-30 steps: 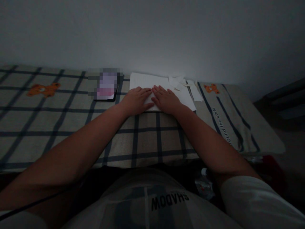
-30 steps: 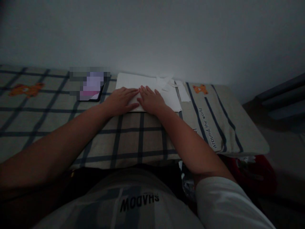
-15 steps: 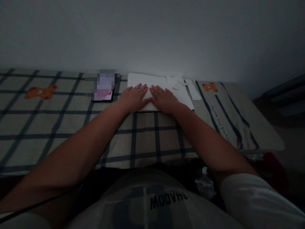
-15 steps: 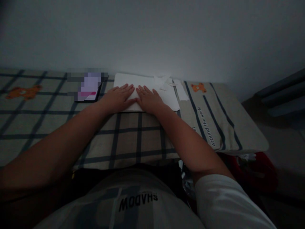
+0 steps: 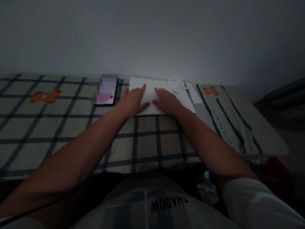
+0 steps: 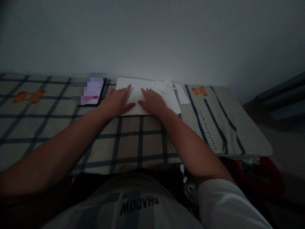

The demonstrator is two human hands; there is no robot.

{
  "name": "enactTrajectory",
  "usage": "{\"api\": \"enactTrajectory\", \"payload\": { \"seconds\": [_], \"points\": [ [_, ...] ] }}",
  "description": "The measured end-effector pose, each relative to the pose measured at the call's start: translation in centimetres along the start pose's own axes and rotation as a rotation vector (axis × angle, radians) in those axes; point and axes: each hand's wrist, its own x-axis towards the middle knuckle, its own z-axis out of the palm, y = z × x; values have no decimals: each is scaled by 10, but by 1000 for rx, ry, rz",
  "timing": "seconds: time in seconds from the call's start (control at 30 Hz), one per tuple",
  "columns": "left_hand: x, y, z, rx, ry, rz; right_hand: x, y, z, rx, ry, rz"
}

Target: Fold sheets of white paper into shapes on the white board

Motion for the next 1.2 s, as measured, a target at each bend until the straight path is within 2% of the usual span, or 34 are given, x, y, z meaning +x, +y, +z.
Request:
{"api": "enactTrajectory", "payload": {
  "seconds": [0.1,0.2,0.27,0.43,0.57,0.63,0.87,0.97,1.07,1.2],
  "points": [
    [1,1,0,-64,41,10,2,5,3,98,9,-57],
    [3,-2,3,-163,93,87,5,9,9,223,50,-155],
    [4,-5,6,-192,93,115,6,9,13,261,85,-148],
    [4,-3,8,-82,61,7,5,6,13,237,46,-17],
    [5,2,7,2,1,-12,5,7,9,409,29,-96],
    [5,0,8,-13,9,-10,6,8,9,541,27,-140],
    [4,-12,13,-270,197,130,12,13,18,946,26,-97],
    [3,-11,12,-311,241,119,15,16,21,979,67,-92],
    [2,-12,10,-388,273,98,16,17,21,990,99,-25],
    [-1,-12,2,-494,351,81,13,15,17,1010,81,33]
  ]
}}
